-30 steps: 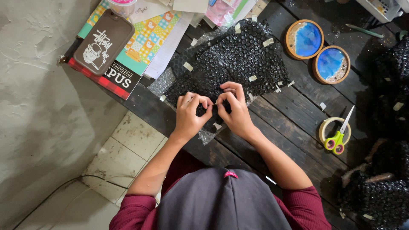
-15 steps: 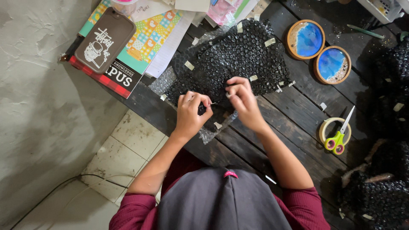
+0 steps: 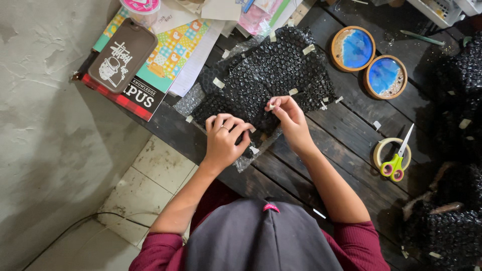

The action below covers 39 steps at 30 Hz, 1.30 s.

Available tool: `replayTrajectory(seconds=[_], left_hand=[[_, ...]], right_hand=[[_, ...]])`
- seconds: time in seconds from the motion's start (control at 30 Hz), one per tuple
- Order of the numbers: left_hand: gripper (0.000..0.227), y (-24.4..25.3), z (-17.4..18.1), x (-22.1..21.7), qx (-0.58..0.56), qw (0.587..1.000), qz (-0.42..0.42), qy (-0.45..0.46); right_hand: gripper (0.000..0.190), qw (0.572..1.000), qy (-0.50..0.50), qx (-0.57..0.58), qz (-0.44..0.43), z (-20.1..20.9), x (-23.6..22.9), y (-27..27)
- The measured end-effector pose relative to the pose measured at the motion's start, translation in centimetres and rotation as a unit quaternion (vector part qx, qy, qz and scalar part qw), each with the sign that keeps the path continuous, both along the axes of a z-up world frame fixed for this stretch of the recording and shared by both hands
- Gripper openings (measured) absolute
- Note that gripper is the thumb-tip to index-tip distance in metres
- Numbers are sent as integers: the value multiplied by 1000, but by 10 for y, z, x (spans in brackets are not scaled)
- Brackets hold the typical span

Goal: The person packages a small wooden disk by wrapping it in black bubble wrap and securing the package with adhesive tape.

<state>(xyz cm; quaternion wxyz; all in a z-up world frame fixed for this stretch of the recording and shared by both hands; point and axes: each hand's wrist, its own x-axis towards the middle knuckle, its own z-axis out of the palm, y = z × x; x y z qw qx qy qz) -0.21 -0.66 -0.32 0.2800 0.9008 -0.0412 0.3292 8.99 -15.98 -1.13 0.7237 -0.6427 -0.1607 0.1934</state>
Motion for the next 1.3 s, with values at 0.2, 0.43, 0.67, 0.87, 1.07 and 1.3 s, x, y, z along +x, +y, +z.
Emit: replayTrajectory(seconds=[0.2,0.43,0.67,0.87,1.07,1.3], left_hand=[[26,3,5,-12,25,998,12,53],[20,-1,31,-6,-86,993,-24,77],[12,-5,35,11,-254,962,-40,96],[18,-3,36,15,-259,960,-5,106],[17,-3,32,12,-274,955,-14,111],[14,-3,27,7,-232,969,-45,78]], right_hand=[[2,1000,-7,18,20,6,-2,3],[7,998,-40,0,42,17,-7,8],[5,973,-211,-85,27,29,-16,10],[11,927,-346,-142,-13,52,-23,16],[8,939,-322,-116,-33,48,-23,14],[9,942,-316,-111,-39,46,-27,12]])
